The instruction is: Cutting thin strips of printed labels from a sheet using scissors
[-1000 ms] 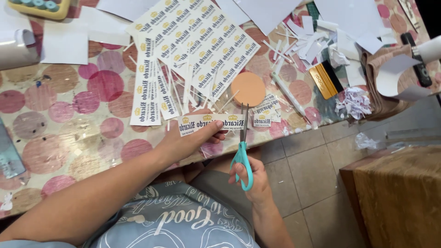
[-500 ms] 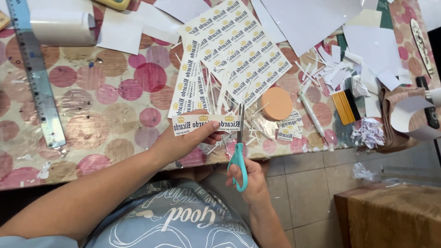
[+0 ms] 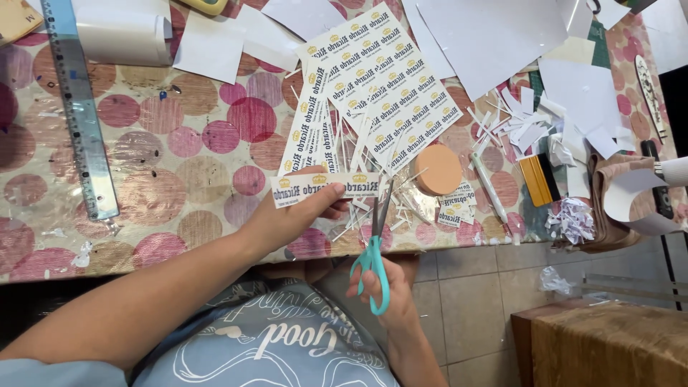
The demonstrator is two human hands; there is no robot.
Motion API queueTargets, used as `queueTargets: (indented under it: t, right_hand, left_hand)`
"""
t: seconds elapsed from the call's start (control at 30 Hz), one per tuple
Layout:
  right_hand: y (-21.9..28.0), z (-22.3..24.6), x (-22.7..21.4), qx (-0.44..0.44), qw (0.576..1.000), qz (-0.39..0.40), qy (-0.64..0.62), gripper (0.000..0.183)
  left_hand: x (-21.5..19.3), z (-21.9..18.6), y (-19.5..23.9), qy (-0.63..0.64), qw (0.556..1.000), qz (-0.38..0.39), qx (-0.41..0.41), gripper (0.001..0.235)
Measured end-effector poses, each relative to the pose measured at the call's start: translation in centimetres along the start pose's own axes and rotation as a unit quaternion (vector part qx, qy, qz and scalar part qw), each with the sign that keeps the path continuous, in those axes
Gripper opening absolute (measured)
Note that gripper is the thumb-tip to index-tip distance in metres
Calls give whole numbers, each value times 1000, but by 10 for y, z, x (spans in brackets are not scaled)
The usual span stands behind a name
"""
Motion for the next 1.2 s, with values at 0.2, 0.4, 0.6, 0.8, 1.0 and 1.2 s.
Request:
queueTargets:
  t: [0.2,0.4,0.6,0.8,1.0,1.2]
  right_hand:
    - [8,-6,-13,1,998,-60,1,65]
    - [0,4,-40,-103,970,-160,-150,41]
    - [-17,50,-53,-133,930,-267,-214,41]
    - [-15,8,-82,-184,932,-250,-187,37]
    - [30,-30,-70,-8,986,-163,-27,68]
    - [32,-32,-65,9,988,-157,-8,54]
  left_hand:
    - [27,7,-4,-159,984,56,52,30]
    - [52,24,2,-137,985,38,-96,39]
    - [75,30,8,-184,972,135,-54,22]
    - [80,35,-11,-144,983,110,-41,25]
    - [97,25,-21,-134,989,61,-32,24]
    - [128,57,-30,-15,991,122,-44,18]
Point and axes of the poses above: each hand's wrist, its own y-axis away from the middle knuckle, its own x-axis out of the palm, z = x × y, the point moved 4 cm from there along -y, towards the middle knuckle, and after that the axes turned 10 degrees about -z, right-handed, at the moved point
